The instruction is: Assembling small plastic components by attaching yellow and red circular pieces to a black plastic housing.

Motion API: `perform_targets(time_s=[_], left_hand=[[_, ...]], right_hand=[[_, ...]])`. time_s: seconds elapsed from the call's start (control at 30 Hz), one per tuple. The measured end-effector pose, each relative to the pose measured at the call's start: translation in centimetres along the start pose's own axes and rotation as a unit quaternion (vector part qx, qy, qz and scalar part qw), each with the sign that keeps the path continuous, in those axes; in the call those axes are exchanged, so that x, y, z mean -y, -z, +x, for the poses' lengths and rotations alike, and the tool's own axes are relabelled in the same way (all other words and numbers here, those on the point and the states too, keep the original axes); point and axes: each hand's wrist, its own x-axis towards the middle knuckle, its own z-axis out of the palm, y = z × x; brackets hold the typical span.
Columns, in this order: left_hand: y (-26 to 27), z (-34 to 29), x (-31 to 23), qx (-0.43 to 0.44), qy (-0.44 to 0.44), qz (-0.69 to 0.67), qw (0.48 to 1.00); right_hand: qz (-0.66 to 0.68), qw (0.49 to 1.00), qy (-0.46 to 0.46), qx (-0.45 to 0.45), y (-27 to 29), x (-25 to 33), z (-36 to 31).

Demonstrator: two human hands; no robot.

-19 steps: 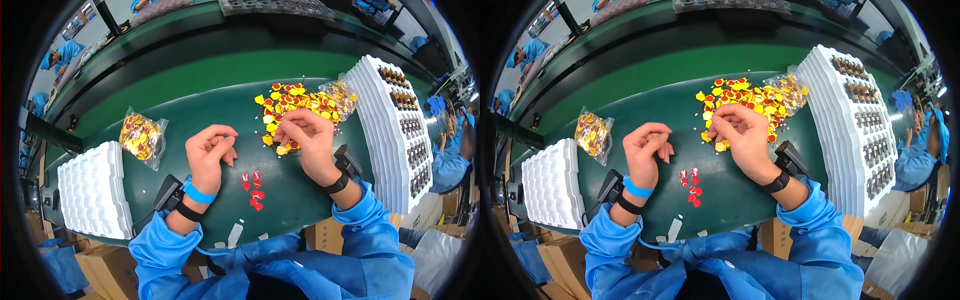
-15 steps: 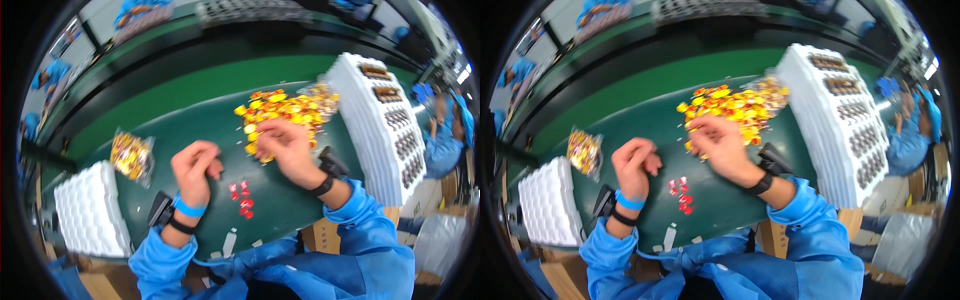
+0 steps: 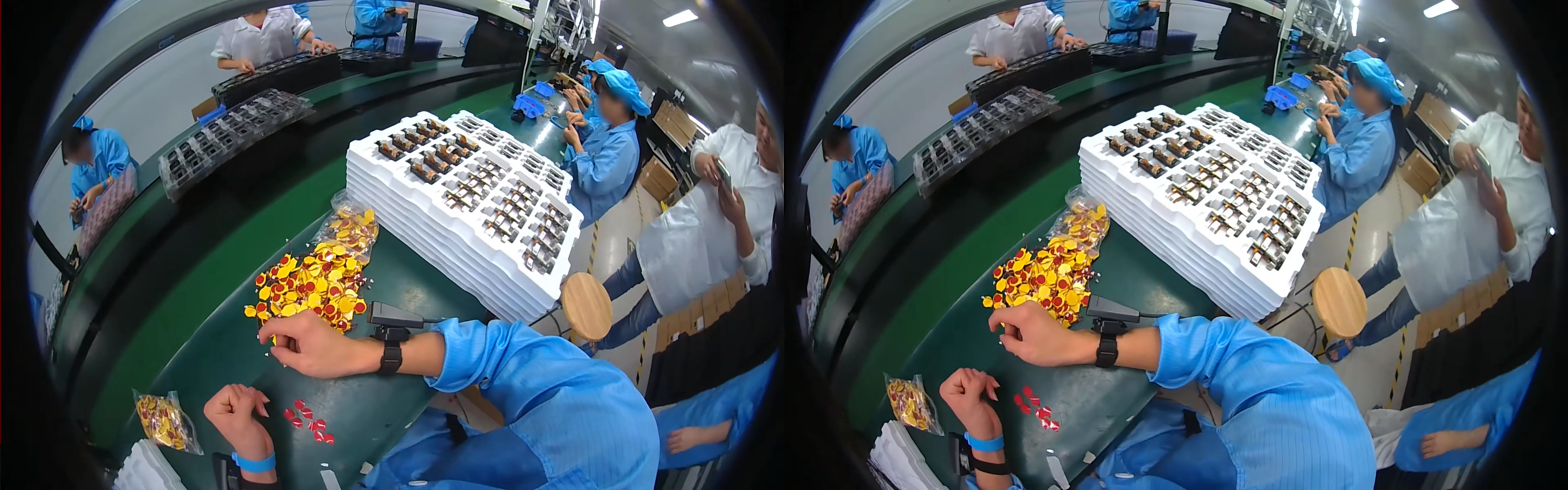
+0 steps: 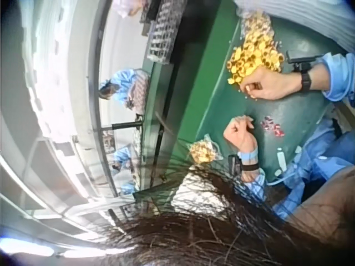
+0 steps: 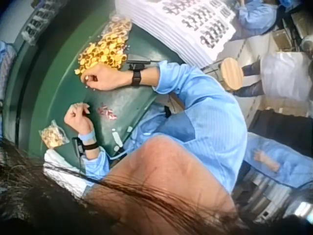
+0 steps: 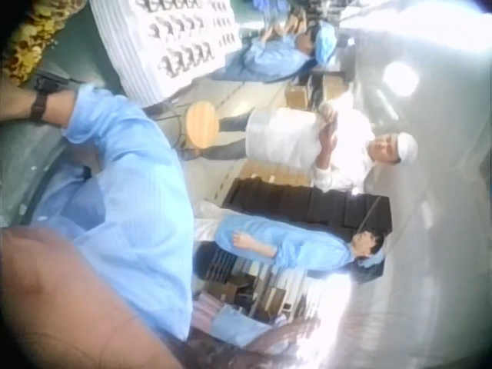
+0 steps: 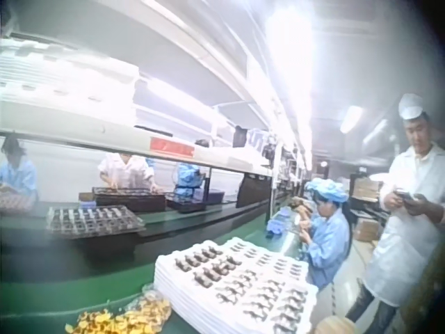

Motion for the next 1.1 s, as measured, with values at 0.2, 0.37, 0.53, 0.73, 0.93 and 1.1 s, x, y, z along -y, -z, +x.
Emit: perform_targets(time_s=[0.2, 0.37, 0.53, 0.73, 0.93, 1.1], left_hand=[[0.4, 0.1, 0.5, -0.042, 0.002, 0.018, 0.999], [0.2, 0.0, 0.2, -0.041, 0.021, 0.027, 0.999], [0.2, -0.1, 0.4, -0.027, 0.022, 0.024, 0.999], [0.1, -0.2, 0.2, -0.023, 0.022, 0.041, 0.999], [0.0, -0.1, 0.3, -0.027, 0.031, 0.042, 0.998], [0.0, -0.2, 0.3, -0.019, 0.033, 0.039, 0.998]], right_hand=[[-0.034, 0.999, 0.022, 0.000, -0.1, 0.6, -0.2], [-0.148, 0.967, 0.160, -0.129, -0.1, 0.1, 0.4], [-0.272, 0.950, 0.152, 0.002, -0.7, -1.1, -0.1], [-0.257, 0.956, 0.137, 0.026, -0.3, -1.7, 0.3], [-0.216, 0.971, 0.080, 0.068, -0.1, -1.6, 0.0], [-0.256, 0.962, 0.094, 0.030, 0.1, -1.8, 0.2]])
